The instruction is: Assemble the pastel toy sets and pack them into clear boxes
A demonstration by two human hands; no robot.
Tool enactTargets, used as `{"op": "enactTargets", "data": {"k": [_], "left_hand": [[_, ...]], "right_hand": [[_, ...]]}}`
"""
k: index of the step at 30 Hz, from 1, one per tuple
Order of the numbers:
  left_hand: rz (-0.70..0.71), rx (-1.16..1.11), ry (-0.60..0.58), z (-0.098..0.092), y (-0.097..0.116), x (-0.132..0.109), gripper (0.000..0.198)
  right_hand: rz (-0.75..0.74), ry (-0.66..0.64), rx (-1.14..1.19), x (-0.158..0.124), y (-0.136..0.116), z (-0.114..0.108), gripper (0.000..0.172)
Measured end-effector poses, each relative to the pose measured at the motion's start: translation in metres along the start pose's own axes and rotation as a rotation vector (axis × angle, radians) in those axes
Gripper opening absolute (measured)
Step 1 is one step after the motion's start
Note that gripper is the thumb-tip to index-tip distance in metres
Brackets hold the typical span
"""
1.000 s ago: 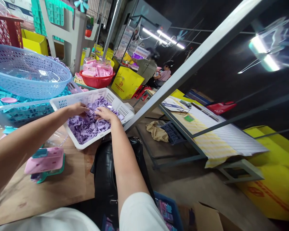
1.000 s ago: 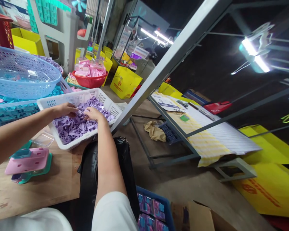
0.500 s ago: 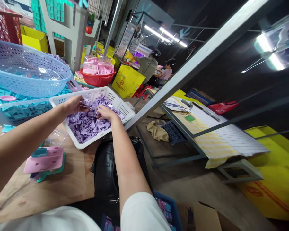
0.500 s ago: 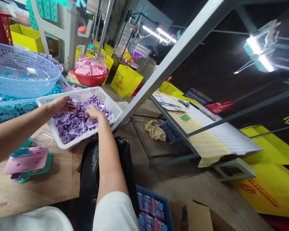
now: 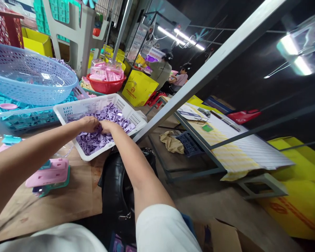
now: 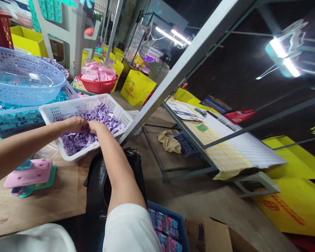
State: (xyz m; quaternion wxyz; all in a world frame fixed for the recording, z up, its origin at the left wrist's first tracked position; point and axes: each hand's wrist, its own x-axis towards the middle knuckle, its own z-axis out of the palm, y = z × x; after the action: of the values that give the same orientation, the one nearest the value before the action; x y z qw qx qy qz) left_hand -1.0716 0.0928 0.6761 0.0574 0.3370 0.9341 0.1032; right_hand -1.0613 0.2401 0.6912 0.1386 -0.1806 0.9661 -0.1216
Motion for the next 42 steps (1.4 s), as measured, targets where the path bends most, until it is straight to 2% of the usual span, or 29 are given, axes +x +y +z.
{"op": "enactTargets", "data": {"k": [3,7,12,15,17,21,25,29,33,36,39,42], "left_hand": [[-0.009,0.050,-0.004,-0.003,-0.001,-0.001,0.015],[-0.039,0.049,0.026,-0.011,-0.001,-0.003,0.024],[0.036,0.038,-0.099,-0.012,0.006,-0.009,0.017],[-0.007,0.111,-0.091,-0.009,0.008,-0.009,0.026],[-0.067,0.173,-0.050,-0.009,0.009,-0.007,0.028],[-0.075,0.236,0.013,-0.014,0.014,-0.008,0.026],[0.032,0.209,-0.008,-0.018,0.022,-0.012,0.023],[0.013,0.164,-0.020,-0.019,0.021,-0.007,0.023],[-0.094,0.124,0.002,-0.021,0.012,0.015,0.024],[-0.123,0.103,-0.016,-0.019,0.009,0.036,0.025],[-0.061,0.057,-0.070,-0.013,0.010,0.054,0.029],[0.012,0.003,-0.115,-0.006,0.010,0.061,0.028]], "right_hand": [[0.005,0.014,0.045,-0.002,0.004,-0.003,0.038],[0.048,0.140,0.178,-0.010,0.018,-0.009,0.030],[0.107,0.261,0.341,-0.013,0.028,-0.012,0.034],[0.150,0.271,0.299,-0.012,0.029,-0.014,0.041],[0.169,0.256,0.228,-0.012,0.030,-0.014,0.041],[0.131,0.151,0.049,-0.009,0.023,-0.010,0.016],[0.101,-0.015,-0.110,-0.005,0.009,-0.005,0.028],[0.112,-0.057,-0.221,-0.006,0.007,-0.008,0.032],[0.104,-0.108,-0.275,-0.006,0.010,-0.010,0.033],[0.089,-0.165,-0.298,-0.001,0.007,-0.008,0.039],[0.118,-0.178,-0.303,0.002,0.004,-0.006,0.046],[0.170,-0.156,-0.291,0.000,0.008,-0.007,0.049]]}}
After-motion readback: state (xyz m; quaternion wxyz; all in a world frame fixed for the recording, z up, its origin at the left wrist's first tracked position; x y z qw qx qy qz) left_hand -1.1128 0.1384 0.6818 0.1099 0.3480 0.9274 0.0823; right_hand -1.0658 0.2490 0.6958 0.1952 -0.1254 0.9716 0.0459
